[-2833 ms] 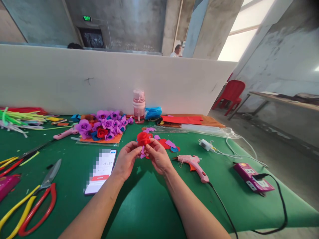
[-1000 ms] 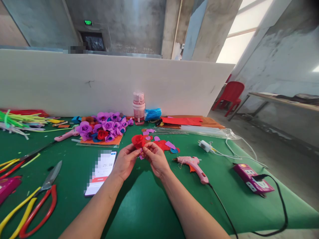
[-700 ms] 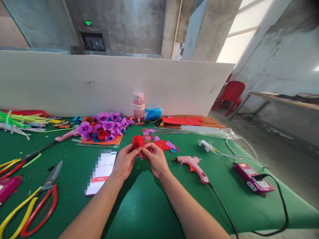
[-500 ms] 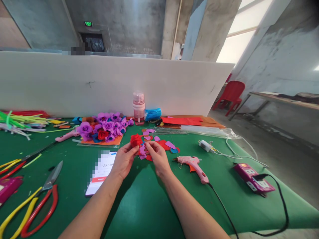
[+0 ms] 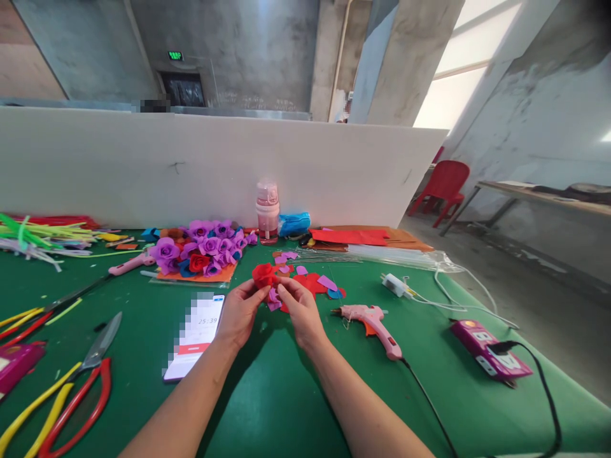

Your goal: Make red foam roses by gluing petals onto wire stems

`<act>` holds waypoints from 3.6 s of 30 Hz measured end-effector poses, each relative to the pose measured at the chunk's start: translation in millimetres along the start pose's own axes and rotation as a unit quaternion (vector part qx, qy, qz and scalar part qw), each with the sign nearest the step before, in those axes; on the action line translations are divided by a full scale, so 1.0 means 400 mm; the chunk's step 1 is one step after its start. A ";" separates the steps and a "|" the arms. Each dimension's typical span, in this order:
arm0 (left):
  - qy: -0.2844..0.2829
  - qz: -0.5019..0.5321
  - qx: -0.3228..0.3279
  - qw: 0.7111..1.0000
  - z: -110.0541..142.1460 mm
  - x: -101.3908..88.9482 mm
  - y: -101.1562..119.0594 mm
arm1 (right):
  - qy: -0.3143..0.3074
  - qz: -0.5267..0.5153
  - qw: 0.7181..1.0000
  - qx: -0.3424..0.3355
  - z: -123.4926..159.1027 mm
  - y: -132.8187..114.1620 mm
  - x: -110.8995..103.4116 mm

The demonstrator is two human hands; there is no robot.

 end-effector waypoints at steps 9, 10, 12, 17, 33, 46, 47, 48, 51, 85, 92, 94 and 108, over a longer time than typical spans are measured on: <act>0.046 -0.091 0.060 0.993 0.003 -0.024 0.024 | 0.001 0.207 0.967 -0.147 0.028 -0.061 0.025; 0.054 -0.100 0.065 0.991 0.005 -0.027 0.028 | -0.008 0.234 0.959 -0.156 0.034 -0.066 0.033; 0.065 -0.111 0.071 0.989 0.006 -0.030 0.035 | -0.026 0.280 0.943 -0.176 0.047 -0.077 0.049; 0.059 -0.076 0.058 0.994 0.007 -0.024 0.034 | 0.000 0.268 0.948 -0.170 0.039 -0.091 0.027; 0.011 -0.189 0.088 0.978 0.030 0.017 0.053 | -0.033 -0.048 0.996 0.069 0.006 0.009 0.019; -0.009 -0.121 0.071 0.990 0.026 0.007 0.046 | -0.004 -0.073 0.996 0.045 -0.014 -0.002 -0.016; 0.000 -0.131 0.072 0.989 0.025 0.003 0.048 | -0.007 -0.078 0.996 0.048 -0.013 -0.002 -0.013; 0.007 -0.142 0.072 0.987 0.025 0.001 0.049 | -0.013 -0.083 0.995 0.051 -0.012 -0.002 -0.009; 0.016 -0.166 0.078 0.983 0.024 0.002 0.053 | -0.024 -0.095 0.993 0.063 -0.008 -0.001 0.000; 0.044 -0.015 0.021 0.999 0.005 -0.022 0.010 | 0.039 0.113 0.993 -0.015 -0.002 -0.046 -0.030; -0.001 0.013 0.003 1.000 0.011 0.015 0.019 | 0.181 0.444 0.872 -0.100 0.150 -0.305 -0.313; -0.004 0.017 -0.011 1.000 0.015 0.024 0.011 | 0.210 0.562 0.799 -0.047 0.195 -0.305 -0.421; -0.070 0.002 -0.043 0.997 0.017 0.027 -0.018 | 0.103 0.554 0.824 0.051 0.200 -0.203 -0.482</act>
Point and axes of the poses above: each hand's wrist, its own z-axis away from the middle knuckle, its own x-axis out of the palm, y = z × x, the point moved 9 cm from there along -z, towards the middle knuckle, and after that the axes turned 1 degree about y, right-handed, at the moved point
